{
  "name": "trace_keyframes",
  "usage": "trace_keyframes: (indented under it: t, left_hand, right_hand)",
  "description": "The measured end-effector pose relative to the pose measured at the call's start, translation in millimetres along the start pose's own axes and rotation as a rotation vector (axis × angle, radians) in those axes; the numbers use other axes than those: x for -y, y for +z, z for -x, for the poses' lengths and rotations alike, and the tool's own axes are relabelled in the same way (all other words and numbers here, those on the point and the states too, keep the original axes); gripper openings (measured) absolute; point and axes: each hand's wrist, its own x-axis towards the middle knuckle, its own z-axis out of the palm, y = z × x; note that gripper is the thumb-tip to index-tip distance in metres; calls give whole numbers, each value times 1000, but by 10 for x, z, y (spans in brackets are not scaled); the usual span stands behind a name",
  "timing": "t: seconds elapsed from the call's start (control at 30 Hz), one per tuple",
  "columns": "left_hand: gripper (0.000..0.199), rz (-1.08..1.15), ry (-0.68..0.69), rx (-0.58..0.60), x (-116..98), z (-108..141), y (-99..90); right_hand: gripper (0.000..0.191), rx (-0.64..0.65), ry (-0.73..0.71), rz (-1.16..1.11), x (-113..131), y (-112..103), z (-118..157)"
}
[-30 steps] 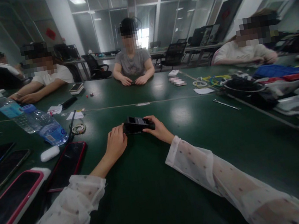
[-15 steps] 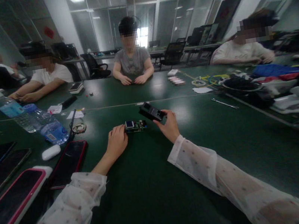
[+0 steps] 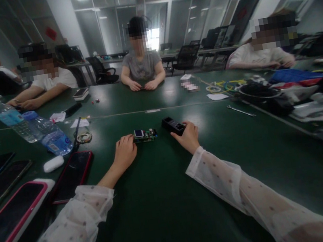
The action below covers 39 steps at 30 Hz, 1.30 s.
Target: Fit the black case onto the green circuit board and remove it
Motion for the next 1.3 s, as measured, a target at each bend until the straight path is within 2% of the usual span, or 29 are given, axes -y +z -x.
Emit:
trace_keyframes:
  t: [0.13, 0.4, 0.6, 0.77, 0.93, 1.13, 1.3]
  left_hand:
    - [33, -7, 2, -4, 0, 8, 3]
    - [33, -18, 10, -14, 19, 2, 32]
    - [34, -24, 10, -20, 4, 3, 22]
    - [35, -14, 1, -9, 9, 1, 28]
    - [35, -8, -3, 3, 0, -2, 5]
    - [37, -6, 5, -3, 29, 5, 40]
    - [38, -16, 4, -10, 30, 8, 51]
  right_hand:
    - [69, -13, -11, -10, -8, 10, -3]
    - [60, -43, -58, -54, -49, 32, -22]
    - [54, 4, -53, -115, -90, 59, -40]
    - [51, -27, -104, -248, -90, 85, -70]
    - [57, 12, -216, -491, 123, 52, -24]
    - [54, 138, -358, -571, 518, 33, 90]
    - [54, 216, -407, -591, 657, 98, 94]
